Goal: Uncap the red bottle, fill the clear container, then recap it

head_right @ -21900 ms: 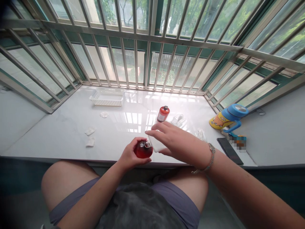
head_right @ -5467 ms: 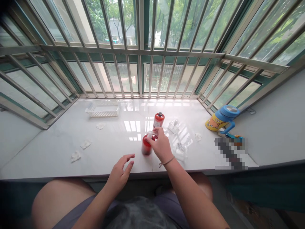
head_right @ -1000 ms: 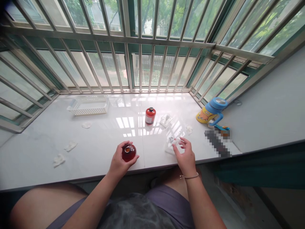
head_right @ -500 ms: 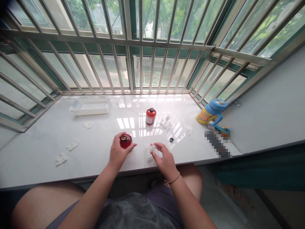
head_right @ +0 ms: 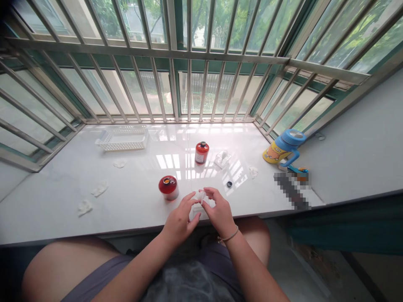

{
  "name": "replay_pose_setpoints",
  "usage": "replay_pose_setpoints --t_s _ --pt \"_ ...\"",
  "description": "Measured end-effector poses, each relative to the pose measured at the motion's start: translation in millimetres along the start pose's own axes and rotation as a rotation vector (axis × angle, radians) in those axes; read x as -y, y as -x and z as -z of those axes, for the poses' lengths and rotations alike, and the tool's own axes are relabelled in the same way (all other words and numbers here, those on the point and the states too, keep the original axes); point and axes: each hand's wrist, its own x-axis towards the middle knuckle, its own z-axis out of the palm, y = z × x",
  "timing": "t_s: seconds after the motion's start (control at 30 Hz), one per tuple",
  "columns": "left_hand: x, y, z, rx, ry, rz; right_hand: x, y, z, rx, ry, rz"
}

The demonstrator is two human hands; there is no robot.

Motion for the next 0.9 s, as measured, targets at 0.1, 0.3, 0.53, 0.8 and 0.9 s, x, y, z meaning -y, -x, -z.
replay_pose_setpoints --t_s 0.1,0.3,0.53,0.8,0.9 --pt "7 -10 -13.9 0.019 0.031 0.136 -1 -1 0 0.012 -0.017 -0.025" --pt "16 -26 -12.5 0.070 0.083 0.207 1 -2 -1 0.011 -0.013 -0.047" --pt "18 -25 -11.6 0.071 0.095 0.206 8 -4 0 -0.030 0.072 0.004" --pt "18 -24 -12.0 0.059 0.108 0.208 7 -7 9 0.109 0.090 0.113" --pt "19 -24 -13.2 0.055 0.110 0.203 6 -7 7 0.115 0.116 0.099"
